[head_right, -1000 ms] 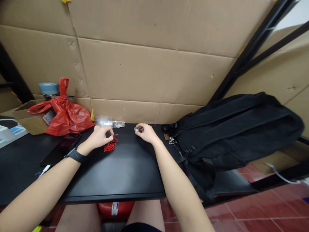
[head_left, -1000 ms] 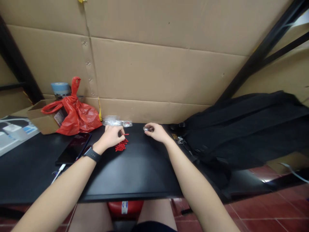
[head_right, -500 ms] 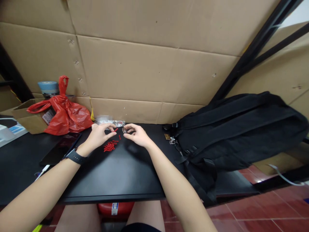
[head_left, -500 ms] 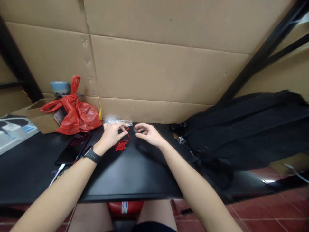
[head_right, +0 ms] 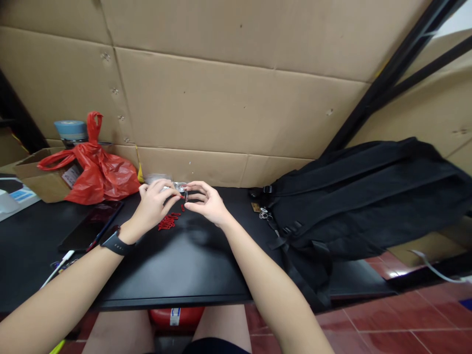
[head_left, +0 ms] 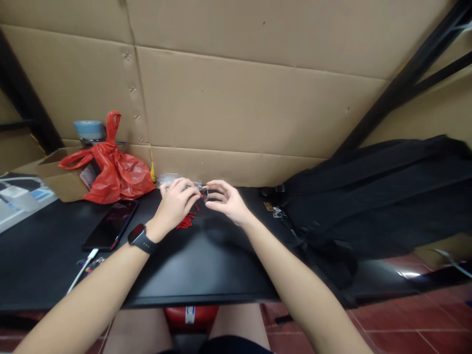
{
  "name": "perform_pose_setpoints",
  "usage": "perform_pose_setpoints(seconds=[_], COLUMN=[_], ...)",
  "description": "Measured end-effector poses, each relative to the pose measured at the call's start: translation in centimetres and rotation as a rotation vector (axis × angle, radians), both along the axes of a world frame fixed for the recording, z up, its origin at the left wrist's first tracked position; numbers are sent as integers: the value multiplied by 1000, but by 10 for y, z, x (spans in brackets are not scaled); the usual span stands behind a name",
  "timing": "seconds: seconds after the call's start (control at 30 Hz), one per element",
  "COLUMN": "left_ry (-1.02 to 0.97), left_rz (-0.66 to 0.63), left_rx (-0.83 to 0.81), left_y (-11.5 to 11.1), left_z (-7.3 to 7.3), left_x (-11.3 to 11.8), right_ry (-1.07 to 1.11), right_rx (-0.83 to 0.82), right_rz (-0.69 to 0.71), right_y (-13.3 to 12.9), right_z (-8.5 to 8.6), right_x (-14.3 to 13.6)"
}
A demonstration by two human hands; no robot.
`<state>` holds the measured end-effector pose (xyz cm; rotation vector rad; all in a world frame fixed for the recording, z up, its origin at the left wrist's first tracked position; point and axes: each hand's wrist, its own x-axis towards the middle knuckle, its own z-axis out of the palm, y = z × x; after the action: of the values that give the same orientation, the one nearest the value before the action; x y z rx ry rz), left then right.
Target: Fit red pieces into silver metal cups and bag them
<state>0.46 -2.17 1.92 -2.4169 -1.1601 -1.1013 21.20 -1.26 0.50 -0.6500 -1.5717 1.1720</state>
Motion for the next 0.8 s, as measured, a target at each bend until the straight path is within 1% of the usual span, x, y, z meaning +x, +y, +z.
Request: perform_pose_setpoints(seconds=[0.17,0.37,0.6,0.7,0.8], left_ry=[25,24,25,17,7], left_rz=[19,38,48,44,62], left_rx=[45,25,39,37,54], left_y=[-8,-13,-14,-14,-14], left_z=[1,4,5,5,6], left_x=[6,8,7,7,7], right_ry=[-6,-12,-25,-3,-30], right_rx=[7,26,67,47,10], right_rz=[10,-10,-25,-45,-69], right_y=[-6,-12,-11,-9,-7], right_z=[4,8,4,2,1], right_x=[-4,-9,-12,-15,-17])
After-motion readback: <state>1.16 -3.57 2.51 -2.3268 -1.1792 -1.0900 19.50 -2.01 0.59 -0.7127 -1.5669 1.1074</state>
